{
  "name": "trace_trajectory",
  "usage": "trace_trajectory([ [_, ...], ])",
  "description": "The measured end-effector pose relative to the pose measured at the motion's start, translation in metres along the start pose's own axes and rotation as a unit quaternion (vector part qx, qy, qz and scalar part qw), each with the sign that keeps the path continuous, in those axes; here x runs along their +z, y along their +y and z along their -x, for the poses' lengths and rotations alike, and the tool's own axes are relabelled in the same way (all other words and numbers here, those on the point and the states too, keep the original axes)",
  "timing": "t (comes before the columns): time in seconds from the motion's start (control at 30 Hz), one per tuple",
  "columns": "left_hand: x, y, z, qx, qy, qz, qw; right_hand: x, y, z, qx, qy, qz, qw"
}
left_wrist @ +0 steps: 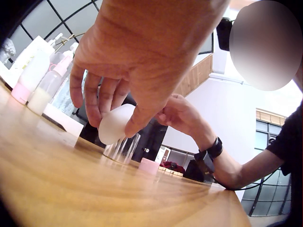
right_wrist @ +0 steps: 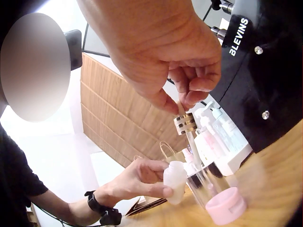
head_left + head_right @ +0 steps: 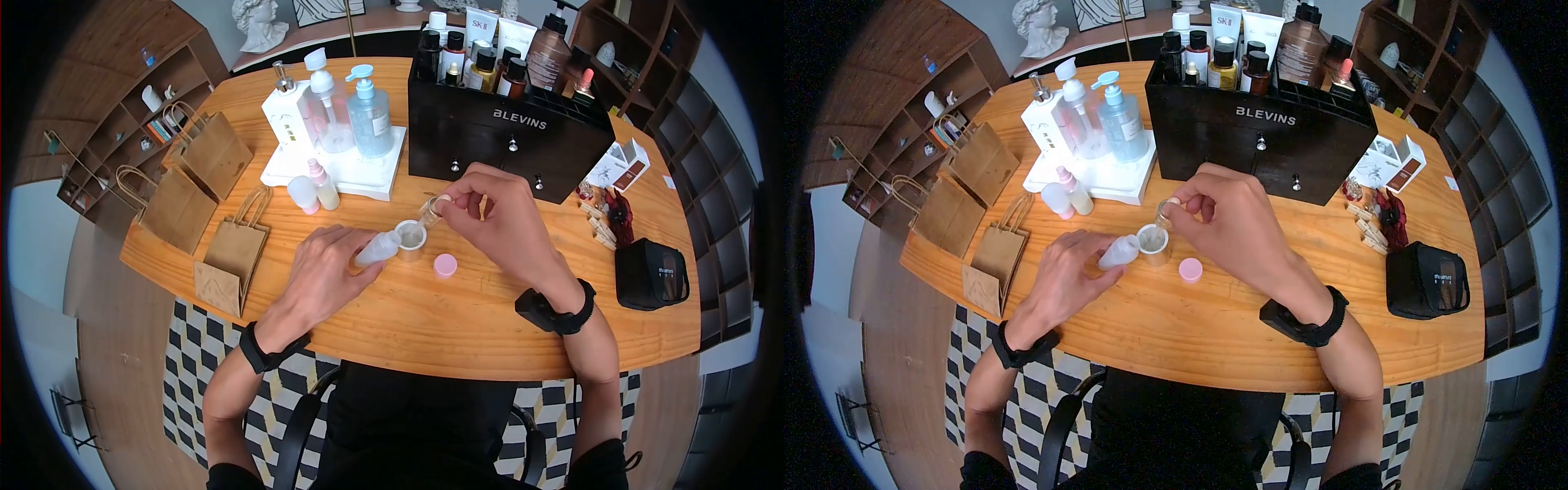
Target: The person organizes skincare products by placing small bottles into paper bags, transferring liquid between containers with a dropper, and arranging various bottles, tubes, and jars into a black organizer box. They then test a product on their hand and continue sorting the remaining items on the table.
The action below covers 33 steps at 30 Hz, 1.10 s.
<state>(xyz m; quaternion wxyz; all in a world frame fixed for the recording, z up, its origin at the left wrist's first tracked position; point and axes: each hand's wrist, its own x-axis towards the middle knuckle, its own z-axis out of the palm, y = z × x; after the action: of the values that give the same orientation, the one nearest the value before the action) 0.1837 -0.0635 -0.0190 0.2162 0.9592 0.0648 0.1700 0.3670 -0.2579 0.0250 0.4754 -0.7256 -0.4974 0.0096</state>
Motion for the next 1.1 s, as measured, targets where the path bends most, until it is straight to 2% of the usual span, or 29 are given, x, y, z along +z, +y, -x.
trace_trajectory([
  [0.47,-0.004,0.006,0.000,-0.012,-0.008,0.002,1.000,-0.007,-0.004,-0.001,0.015,-0.002,0.015,1.000],
  [0.73,-0.003,0.007,0.001,-0.029,-0.018,0.013,0.999,-0.010,-0.018,0.002,-0.005,0.025,-0.038,0.999],
  [1.1,-0.005,0.008,0.002,-0.035,-0.020,0.049,0.998,0.007,-0.018,0.010,-0.029,-0.015,-0.059,0.998],
])
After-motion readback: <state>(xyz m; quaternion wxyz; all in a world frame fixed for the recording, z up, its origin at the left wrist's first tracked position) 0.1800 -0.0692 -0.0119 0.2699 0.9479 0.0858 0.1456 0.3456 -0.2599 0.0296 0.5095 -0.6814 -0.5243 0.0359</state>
